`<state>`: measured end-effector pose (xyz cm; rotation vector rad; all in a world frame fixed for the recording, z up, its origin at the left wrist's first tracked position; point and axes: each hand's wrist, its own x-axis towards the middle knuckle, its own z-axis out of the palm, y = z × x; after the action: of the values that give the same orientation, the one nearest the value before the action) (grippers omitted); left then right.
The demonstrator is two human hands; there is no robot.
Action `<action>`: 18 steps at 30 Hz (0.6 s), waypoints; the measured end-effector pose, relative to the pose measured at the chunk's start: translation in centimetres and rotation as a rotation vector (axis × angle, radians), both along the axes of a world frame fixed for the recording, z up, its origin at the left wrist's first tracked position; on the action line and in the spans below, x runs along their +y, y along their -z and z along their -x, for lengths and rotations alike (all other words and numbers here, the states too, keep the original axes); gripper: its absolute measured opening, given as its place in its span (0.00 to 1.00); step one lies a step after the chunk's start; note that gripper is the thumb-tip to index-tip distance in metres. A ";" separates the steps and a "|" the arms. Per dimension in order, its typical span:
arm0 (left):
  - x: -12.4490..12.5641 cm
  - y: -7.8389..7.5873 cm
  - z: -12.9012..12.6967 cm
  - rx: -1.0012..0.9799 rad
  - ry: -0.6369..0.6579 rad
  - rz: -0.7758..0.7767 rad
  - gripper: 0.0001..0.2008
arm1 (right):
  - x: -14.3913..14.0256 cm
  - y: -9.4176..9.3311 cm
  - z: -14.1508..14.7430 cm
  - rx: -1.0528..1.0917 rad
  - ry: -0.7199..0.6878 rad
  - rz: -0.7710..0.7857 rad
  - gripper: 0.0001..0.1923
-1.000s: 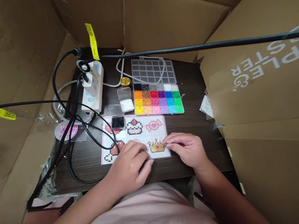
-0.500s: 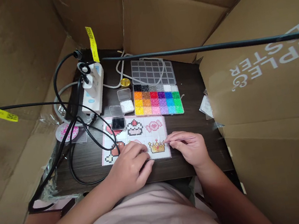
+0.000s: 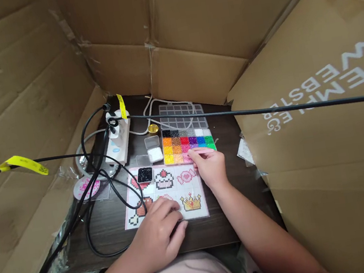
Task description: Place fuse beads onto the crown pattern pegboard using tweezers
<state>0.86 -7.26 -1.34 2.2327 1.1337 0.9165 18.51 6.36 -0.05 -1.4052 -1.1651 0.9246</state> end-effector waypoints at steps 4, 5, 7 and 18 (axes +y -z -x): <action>0.2 0.0 0.0 0.009 0.003 -0.003 0.03 | -0.8 0.2 -0.5 0.127 0.013 -0.021 0.14; 0.2 0.0 -0.1 0.010 0.003 -0.001 0.03 | -1.0 0.1 -0.8 0.168 0.002 -0.008 0.14; 0.3 0.0 0.0 0.012 0.005 0.005 0.03 | -1.6 -0.1 -1.5 0.229 -0.031 0.026 0.14; 0.3 -0.1 -0.1 0.024 -0.009 -0.019 0.04 | -9.5 0.2 -4.2 -0.066 -0.245 -0.018 0.04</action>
<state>0.97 -6.92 -1.20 2.2610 1.1510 0.9103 22.71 -3.11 -0.21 -1.3060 -1.4146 1.0402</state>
